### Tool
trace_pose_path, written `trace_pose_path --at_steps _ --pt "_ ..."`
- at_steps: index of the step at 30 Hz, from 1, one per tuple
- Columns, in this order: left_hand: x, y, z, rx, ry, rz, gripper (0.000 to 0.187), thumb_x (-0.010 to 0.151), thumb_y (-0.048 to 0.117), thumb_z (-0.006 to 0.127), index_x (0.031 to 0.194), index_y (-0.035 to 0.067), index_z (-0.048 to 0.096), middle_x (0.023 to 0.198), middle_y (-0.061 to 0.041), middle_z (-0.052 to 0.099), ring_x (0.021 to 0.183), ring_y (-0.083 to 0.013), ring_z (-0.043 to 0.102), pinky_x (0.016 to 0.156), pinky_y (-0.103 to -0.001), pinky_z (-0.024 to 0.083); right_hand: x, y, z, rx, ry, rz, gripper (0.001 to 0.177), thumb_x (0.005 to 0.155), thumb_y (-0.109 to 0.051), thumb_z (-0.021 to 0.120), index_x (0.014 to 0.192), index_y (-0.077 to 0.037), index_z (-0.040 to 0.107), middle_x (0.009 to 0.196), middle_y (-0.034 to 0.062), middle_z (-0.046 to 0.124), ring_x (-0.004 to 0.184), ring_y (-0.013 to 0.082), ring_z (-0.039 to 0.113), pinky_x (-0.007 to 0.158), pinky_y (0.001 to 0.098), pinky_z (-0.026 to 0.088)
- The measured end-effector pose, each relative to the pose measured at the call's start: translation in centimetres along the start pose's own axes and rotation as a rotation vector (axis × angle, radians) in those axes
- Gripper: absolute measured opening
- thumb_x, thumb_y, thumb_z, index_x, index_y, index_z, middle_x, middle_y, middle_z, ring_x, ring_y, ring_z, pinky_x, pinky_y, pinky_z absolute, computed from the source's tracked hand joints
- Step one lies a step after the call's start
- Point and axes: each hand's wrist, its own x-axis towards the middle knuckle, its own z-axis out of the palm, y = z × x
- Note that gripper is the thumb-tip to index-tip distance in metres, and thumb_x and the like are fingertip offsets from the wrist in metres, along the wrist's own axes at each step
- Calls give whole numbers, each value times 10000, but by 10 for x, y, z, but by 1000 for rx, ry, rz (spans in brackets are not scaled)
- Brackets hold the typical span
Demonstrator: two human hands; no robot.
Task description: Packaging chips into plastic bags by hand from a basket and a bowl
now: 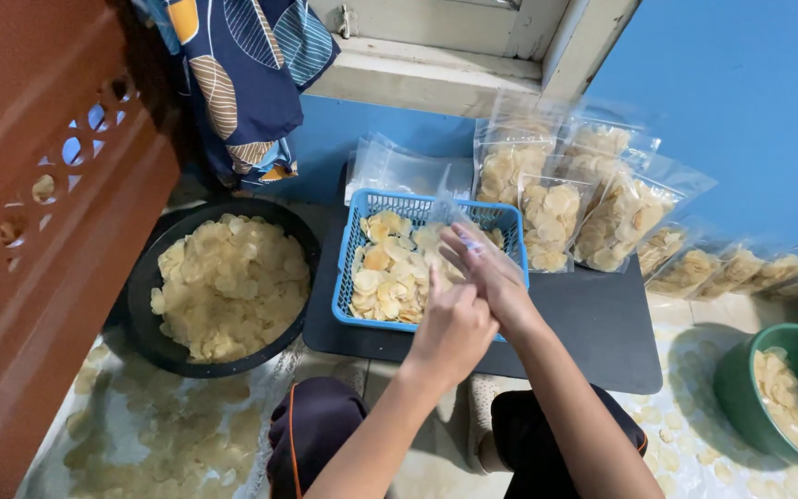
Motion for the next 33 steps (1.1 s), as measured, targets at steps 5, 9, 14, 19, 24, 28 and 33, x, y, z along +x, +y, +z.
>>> trace_pose_path --at_steps 5,9,14,19,24,28,33 --pt "0 19 5 10 56 66 116 686 78 640 624 -2 582 649 -117 505 542 -323 561 947 -755 450 30 48 -72 196 236 114 559 1066 -245 418 1602 -109 341 1674 113 342 1562 346 278 1197 496 295" --pt "-13 43 17 -23 93 102 104 684 47 628 634 -11 558 646 -127 468 524 -328 530 963 -756 453 34 50 -101 418 497 43 404 1037 -402 594 1380 -190 607 1481 -1 605 1273 215 630 948 298 528" --pt "-14 43 12 -256 -28 -63 155 783 153 677 698 27 652 699 -131 550 609 -323 587 879 -593 495 36 -1 -68 244 627 -49 531 990 -482 589 1432 -197 512 1445 64 571 1255 274 656 860 309 542" --pt "-15 30 18 -1098 -272 -625 870 796 596 721 1389 30 428 1320 -320 561 1219 -468 596 1059 -607 437 32 -2 -41 -36 526 -160 648 1036 -626 471 1574 -267 420 1431 33 540 1395 222 472 1165 413 309" --pt "-12 27 19 -1677 -336 -697 1378 630 719 815 1632 162 49 1594 -242 319 1440 -335 349 1186 -573 280 -13 -51 24 -784 311 -550 651 1054 -317 469 1628 -121 232 1676 163 299 1515 337 371 1256 483 342" --pt "-13 35 18 -1751 -257 -767 1411 603 615 897 1646 210 37 1612 -211 293 1432 -303 343 1158 -545 319 -18 -58 38 -762 203 -761 675 1073 -42 521 1652 -23 175 1198 157 567 1085 243 543 1103 438 491" --pt "-8 44 18 -1772 -46 -845 1007 728 210 873 1550 150 294 1379 -104 569 1236 -158 546 1058 -403 478 -10 -32 31 -611 177 -679 636 1055 50 520 1625 -76 268 1627 213 357 1166 299 657 1040 440 562"
